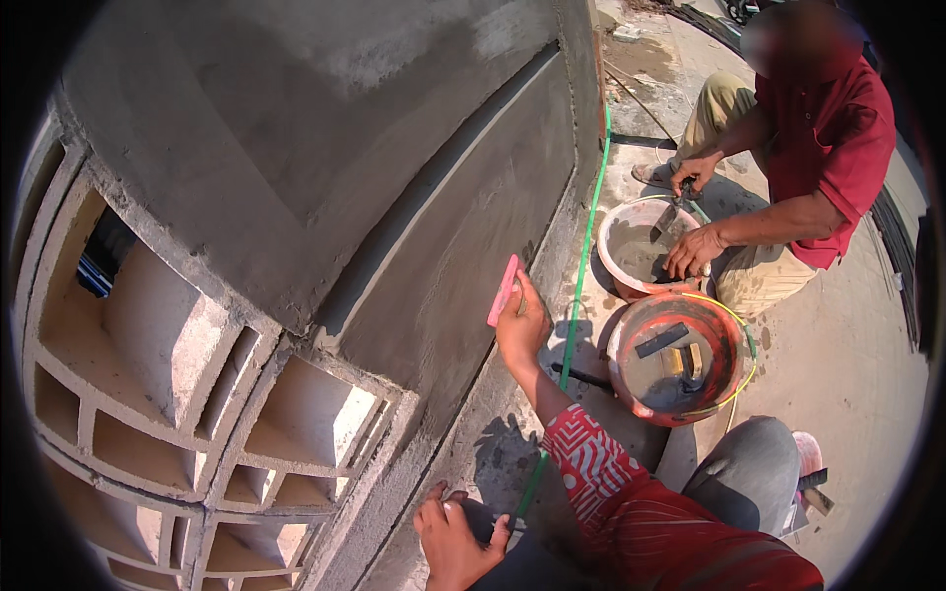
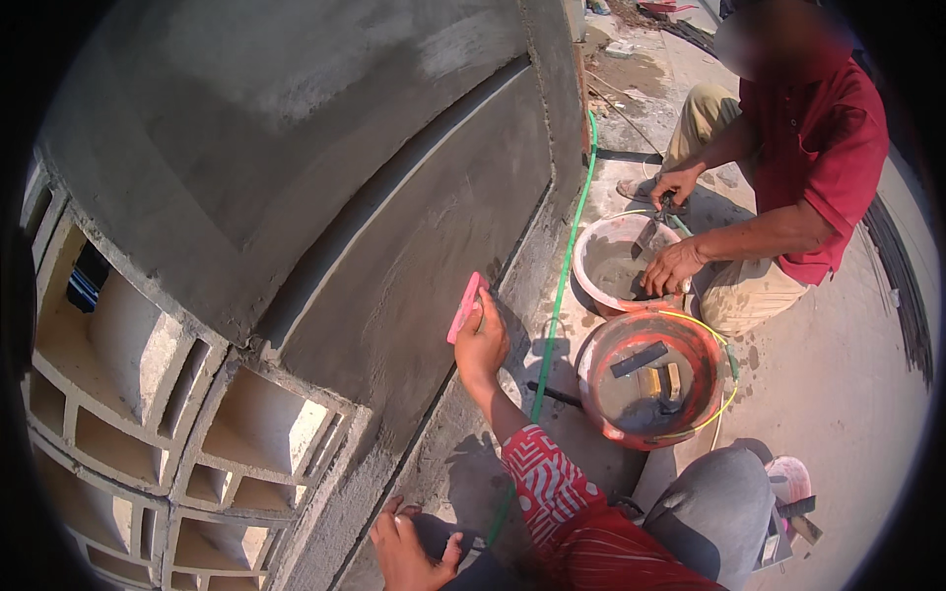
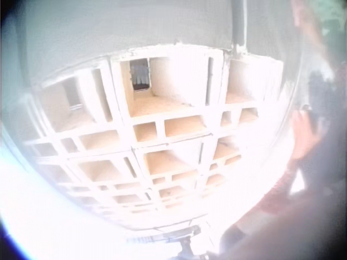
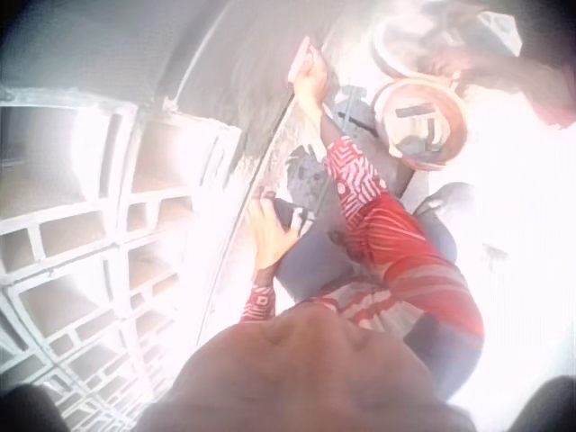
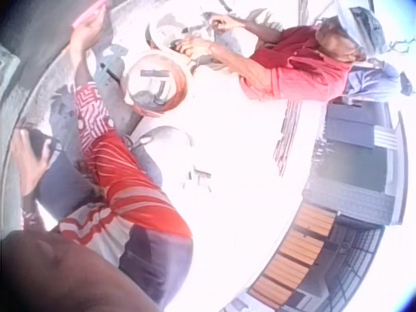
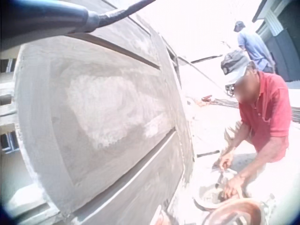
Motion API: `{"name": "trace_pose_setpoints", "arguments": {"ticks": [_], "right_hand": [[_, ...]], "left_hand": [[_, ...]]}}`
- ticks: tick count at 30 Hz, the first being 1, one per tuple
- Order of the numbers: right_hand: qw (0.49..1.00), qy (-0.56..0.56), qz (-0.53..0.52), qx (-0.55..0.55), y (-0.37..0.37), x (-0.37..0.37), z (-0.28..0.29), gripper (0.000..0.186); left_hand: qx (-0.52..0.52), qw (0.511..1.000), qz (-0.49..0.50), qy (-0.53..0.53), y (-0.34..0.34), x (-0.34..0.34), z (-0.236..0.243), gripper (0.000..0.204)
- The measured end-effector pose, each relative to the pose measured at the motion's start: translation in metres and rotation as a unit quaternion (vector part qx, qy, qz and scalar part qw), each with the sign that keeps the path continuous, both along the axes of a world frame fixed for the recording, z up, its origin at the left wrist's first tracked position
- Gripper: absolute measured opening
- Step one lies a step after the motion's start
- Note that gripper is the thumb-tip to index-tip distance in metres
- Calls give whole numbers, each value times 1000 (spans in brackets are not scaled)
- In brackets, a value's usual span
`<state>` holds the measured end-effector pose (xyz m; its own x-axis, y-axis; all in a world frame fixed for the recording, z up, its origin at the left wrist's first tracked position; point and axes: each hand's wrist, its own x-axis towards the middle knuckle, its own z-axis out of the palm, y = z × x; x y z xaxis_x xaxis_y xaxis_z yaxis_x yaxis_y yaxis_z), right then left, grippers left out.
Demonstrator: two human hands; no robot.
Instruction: The person smooths a freshly plastered wall using a pink sponge and a trowel. They repeatedly dip the sponge into a bucket of water and rub the wall surface to refine the finish. A coworker works alongside on an adjacent section of the wall.
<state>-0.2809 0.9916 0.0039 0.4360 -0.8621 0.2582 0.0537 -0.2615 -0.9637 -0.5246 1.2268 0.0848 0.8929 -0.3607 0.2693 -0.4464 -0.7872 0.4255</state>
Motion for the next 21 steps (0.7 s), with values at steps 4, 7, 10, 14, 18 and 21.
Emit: {"name": "trace_pose_setpoints", "arguments": {"ticks": [4,7,10,14,18,21], "right_hand": [[999,-32,-31,-32,-57,37,30,34],[999,-23,13,-21,15,-1,41,35],[998,-4,-47,-28,3,15,-20,36],[992,-105,-36,-60,-60,32,58,37],[998,-52,14,-26,14,-2,32,41],[999,-23,-31,-7,-57,47,14,37]], "left_hand": [[95,983,111,109,24,-11,22,64],[-22,962,198,187,47,-29,16,72],[-25,985,166,37,66,-56,-16,73],[-67,971,210,89,62,-63,-12,76],[-29,977,199,66,92,-63,-23,80],[-77,978,191,43,110,-92,-42,80]]}}
